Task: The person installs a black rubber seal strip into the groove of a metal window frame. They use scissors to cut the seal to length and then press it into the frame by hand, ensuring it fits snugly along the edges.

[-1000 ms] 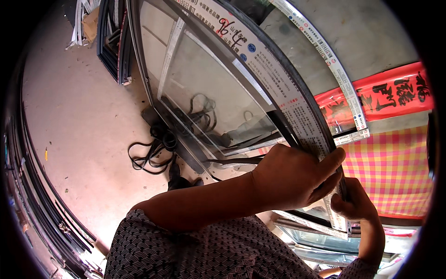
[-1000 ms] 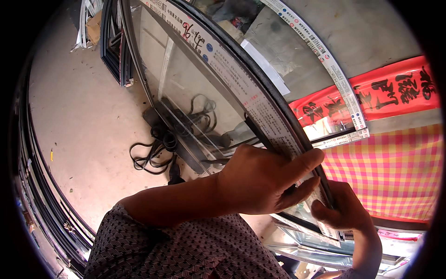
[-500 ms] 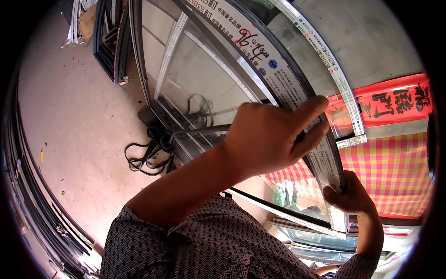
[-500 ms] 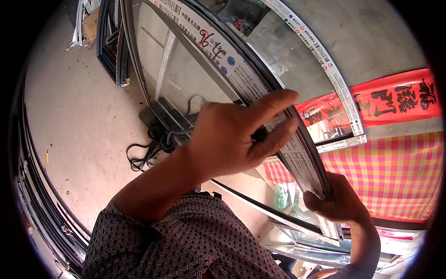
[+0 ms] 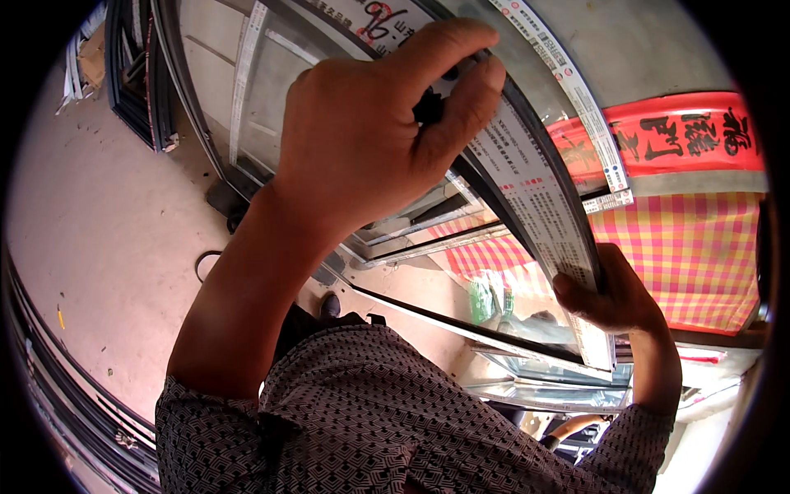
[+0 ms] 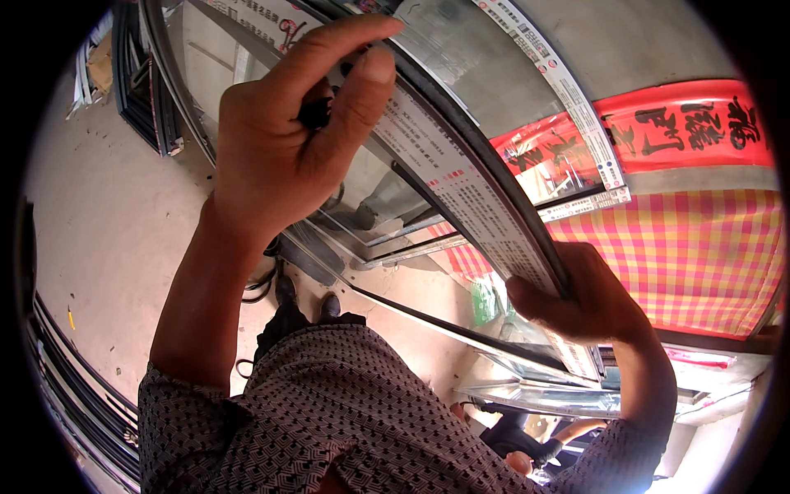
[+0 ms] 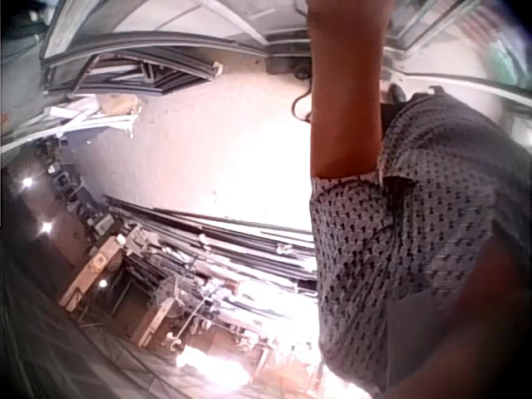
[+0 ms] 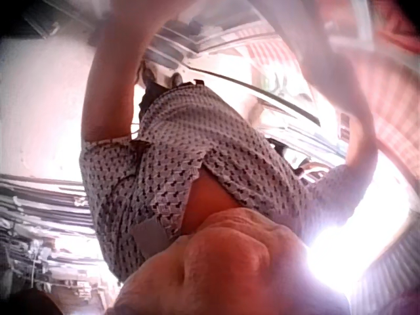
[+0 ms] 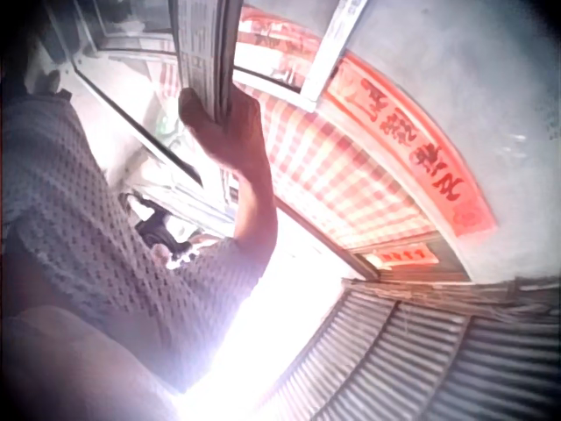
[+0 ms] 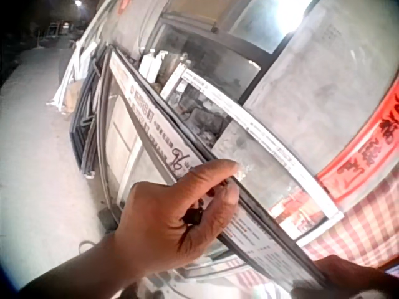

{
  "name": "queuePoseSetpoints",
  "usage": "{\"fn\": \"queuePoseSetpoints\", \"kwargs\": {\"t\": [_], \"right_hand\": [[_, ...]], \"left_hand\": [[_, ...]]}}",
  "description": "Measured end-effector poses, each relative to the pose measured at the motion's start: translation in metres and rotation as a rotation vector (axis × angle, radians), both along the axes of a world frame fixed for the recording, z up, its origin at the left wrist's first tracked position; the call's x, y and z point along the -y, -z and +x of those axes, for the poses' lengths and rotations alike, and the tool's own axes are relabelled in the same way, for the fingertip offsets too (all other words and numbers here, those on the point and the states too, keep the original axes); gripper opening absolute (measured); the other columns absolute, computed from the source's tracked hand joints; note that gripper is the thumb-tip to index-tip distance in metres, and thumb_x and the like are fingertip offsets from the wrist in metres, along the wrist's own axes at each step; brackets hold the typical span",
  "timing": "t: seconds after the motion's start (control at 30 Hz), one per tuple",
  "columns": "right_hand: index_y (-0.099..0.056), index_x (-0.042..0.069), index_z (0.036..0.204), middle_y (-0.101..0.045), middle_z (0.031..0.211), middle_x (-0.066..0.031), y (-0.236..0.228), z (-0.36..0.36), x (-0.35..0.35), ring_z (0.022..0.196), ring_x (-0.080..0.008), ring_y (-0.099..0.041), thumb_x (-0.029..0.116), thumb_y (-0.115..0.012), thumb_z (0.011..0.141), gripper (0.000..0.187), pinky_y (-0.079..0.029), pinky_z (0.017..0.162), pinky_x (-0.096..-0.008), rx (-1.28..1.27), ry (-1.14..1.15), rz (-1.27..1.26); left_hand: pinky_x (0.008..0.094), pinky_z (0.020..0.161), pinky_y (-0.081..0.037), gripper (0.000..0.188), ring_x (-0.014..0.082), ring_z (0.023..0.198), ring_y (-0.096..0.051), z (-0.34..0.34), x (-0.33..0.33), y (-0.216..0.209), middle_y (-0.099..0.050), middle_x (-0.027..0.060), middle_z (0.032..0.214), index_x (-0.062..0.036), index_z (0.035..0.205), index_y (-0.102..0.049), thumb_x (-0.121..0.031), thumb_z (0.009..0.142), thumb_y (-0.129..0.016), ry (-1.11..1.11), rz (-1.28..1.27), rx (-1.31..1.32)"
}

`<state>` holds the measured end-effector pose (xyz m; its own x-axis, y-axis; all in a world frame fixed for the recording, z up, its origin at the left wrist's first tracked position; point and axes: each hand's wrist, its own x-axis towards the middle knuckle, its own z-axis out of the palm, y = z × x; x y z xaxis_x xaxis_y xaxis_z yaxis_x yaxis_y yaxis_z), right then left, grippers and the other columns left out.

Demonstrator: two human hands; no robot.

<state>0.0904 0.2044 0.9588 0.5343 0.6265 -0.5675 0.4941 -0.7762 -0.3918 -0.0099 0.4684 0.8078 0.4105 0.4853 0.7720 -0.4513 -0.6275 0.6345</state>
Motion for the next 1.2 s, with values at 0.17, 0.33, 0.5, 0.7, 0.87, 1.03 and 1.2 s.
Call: {"fn": "queuePoseSetpoints", "kwargs": {"t": [0.17, 0.33, 0.5, 0.7, 0.87, 1.03, 1.2], "right_hand": [[-0.066, -0.002, 0.089, -0.062, 0.066, -0.0068, 0.005, -0.001, 0.001, 0.061, -0.0134, -0.056, 0.023, -0.073, 0.091, 0.026, -0.048, 0.058, -0.0365, 0.073, -0.032, 0.037], [-0.066, -0.001, 0.093, -0.063, 0.068, -0.007, 0.005, 0.005, 0.005, 0.062, -0.0138, -0.058, 0.024, -0.073, 0.091, 0.026, -0.049, 0.06, -0.037, 0.033, -0.071, 0.044], [-0.066, -0.001, 0.086, -0.06, 0.063, -0.0056, 0.003, 0.009, -0.003, 0.058, -0.0127, -0.056, 0.025, -0.074, 0.089, 0.027, -0.046, 0.056, -0.0364, -0.006, -0.013, -0.034], [-0.068, -0.001, 0.093, -0.063, 0.069, -0.0048, 0.005, 0.009, 0.005, 0.063, -0.0109, -0.057, 0.025, -0.076, 0.09, 0.028, -0.048, 0.059, -0.0339, -0.029, 0.006, 0.052], [-0.069, -0.002, 0.103, -0.066, 0.077, -0.0036, 0.007, 0.015, -0.029, 0.072, -0.0104, -0.06, 0.033, -0.076, 0.092, 0.038, -0.052, 0.065, -0.0323, -0.09, 0.06, 0.017], [-0.07, -0.003, 0.102, -0.067, 0.077, -0.0044, 0.008, 0.012, -0.043, 0.071, -0.011, -0.061, 0.032, -0.075, 0.093, 0.037, -0.053, 0.064, -0.0326, -0.037, 0.066, -0.009], [-0.069, -0.002, 0.098, -0.067, 0.075, -0.0046, 0.008, 0.009, -0.044, 0.067, -0.0113, -0.062, 0.024, -0.072, 0.094, 0.026, -0.053, 0.061, -0.032, -0.058, 0.05, 0.046]], "left_hand": [[0.0239, 0.048, -0.046, 0.032, 0.005, 0.052, -0.058, -0.006, 0.001, -0.01, -0.069, 0.0047, 0.07, -0.0013, 0.124, -0.069, -0.022, 0.1, -0.073, 0.048, -0.035, 0.034], [0.0231, 0.049, -0.046, 0.03, 0.0046, 0.052, -0.059, -0.002, -0.002, -0.008, -0.07, 0.0052, 0.071, -0.0006, 0.122, -0.068, -0.021, 0.1, -0.073, 0.084, -0.032, 0.023], [0.0219, 0.049, -0.047, 0.029, 0.005, 0.053, -0.061, 0.005, -0.005, -0.003, -0.073, 0.0063, 0.076, 0.0007, 0.12, -0.068, -0.021, 0.1, -0.072, 0.124, -0.071, 0.092], [0.0215, 0.048, -0.046, 0.027, 0.0045, 0.053, -0.061, 0.012, 0.0, -0.002, -0.073, 0.0067, 0.077, 0.0008, 0.119, -0.068, -0.018, 0.1, -0.072, 0.126, -0.054, 0.178], [0.0215, 0.048, -0.045, 0.026, 0.0043, 0.052, -0.061, 0.016, -0.003, 0.003, -0.073, 0.0066, 0.076, 0.0006, 0.118, -0.068, -0.017, 0.099, -0.073, 0.073, -0.041, 0.102], [0.0245, 0.047, -0.047, 0.023, 0.009, 0.05, -0.062, 0.017, -0.005, -0.003, -0.071, 0.0067, 0.072, -0.0029, 0.118, -0.068, -0.017, 0.1, -0.071, 0.037, 0.016, 0.178], [0.0202, 0.043, -0.041, 0.028, 0.0021, 0.051, -0.06, 0.017, -0.008, 0.009, -0.077, 0.0001, 0.084, -0.013, 0.123, -0.071, -0.029, 0.1, -0.073, -0.066, 0.154, 0.028]]}}
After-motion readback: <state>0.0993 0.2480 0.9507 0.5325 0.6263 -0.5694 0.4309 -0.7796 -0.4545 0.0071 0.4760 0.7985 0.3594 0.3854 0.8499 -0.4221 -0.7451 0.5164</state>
